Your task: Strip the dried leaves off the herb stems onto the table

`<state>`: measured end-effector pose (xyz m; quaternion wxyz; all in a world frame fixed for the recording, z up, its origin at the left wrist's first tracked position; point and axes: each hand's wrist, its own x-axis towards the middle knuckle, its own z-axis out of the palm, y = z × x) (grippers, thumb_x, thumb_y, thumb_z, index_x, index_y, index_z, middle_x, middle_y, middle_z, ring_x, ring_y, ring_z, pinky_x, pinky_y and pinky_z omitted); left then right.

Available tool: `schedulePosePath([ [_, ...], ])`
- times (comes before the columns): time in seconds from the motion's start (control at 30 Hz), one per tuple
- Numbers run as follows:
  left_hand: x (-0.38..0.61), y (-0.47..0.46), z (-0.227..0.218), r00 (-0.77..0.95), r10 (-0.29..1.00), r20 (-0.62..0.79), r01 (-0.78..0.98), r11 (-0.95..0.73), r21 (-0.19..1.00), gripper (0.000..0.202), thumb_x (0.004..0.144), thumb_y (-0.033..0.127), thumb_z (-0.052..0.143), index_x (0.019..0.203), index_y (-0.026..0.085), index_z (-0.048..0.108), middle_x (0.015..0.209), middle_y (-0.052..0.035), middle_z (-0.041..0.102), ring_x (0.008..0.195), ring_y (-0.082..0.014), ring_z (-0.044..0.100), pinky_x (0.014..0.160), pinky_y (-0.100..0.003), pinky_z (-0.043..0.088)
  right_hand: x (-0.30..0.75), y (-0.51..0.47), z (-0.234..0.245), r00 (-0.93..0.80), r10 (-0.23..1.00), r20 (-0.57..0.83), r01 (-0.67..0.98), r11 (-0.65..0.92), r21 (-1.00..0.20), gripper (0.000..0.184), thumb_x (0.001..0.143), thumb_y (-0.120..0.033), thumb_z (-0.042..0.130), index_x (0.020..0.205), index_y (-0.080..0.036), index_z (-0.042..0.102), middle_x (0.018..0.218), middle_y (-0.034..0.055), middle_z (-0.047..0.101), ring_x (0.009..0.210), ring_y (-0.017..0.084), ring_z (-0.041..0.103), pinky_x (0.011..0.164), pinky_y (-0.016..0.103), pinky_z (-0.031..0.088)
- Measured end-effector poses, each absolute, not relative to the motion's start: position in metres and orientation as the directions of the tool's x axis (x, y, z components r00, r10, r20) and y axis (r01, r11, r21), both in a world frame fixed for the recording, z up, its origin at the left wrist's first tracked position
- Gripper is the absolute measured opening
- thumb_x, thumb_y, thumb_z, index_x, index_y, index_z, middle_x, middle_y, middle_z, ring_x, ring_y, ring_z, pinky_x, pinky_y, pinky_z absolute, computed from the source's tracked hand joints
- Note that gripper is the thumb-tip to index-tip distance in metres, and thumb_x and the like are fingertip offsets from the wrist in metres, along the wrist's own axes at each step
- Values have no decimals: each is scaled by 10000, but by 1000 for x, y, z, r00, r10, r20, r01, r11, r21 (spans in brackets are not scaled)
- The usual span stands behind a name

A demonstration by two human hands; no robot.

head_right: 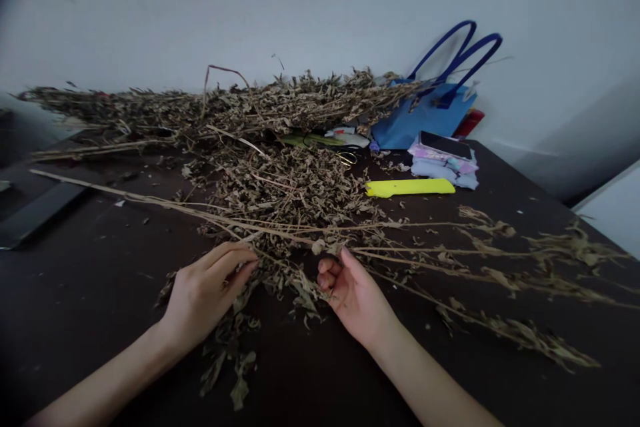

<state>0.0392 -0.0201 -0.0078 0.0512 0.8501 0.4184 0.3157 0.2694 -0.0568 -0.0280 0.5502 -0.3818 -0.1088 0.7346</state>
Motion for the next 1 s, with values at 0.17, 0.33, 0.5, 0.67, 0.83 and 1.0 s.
schedulePosePath([
  [0.17,44,-22,-11,491,650,581,576,-742,343,135,863,160,490,964,175,579,964,-73,610,908,-162,583,820,-281,490,269,-57,-27,-101,893,-440,-723,-369,-584,229,731,-406,668,673,-201,585,672,-12,583,560,93,478,500,204,408],
  [0.33,49,-19,-18,560,626,543,527,-774,351,271,879,121,460,1140,163,517,1145,-105,567,1068,-190,538,924,-345,471,269,-57,-30,-41,879,-476,-739,-347,-577,197,732,-392,673,710,-205,616,698,-7,614,602,107,521,560,233,447],
  [0.5,52,-19,-20,564,631,532,485,-775,405,275,893,122,420,1151,154,509,1148,-109,568,1081,-186,544,930,-348,486,267,-58,-33,-30,880,-474,-709,-353,-611,237,752,-402,655,861,-192,667,789,25,652,722,136,578,615,258,459],
  [0.67,52,-20,-21,554,630,544,480,-776,409,294,890,108,420,1169,153,498,1161,-112,555,1092,-187,535,948,-363,475,263,-63,-30,-132,903,-408,-676,-383,-629,316,764,-468,620,869,-175,676,839,47,651,751,166,603,660,295,464],
  [0.83,52,-21,-23,557,634,536,478,-773,418,309,881,96,437,1177,164,494,1151,-99,555,1086,-175,530,956,-351,463,261,-67,-26,-215,936,-277,-559,-351,-751,241,783,-368,631,922,-171,648,826,54,630,726,153,590,624,269,448],
  [1.0,52,-22,-25,536,643,546,502,-763,407,310,867,103,473,1169,167,511,1108,-94,566,1034,-176,541,909,-343,475,260,-69,-25,-219,926,-308,-461,-376,-804,179,760,-231,669,919,-162,622,778,34,629,613,84,547,561,204,412],
])
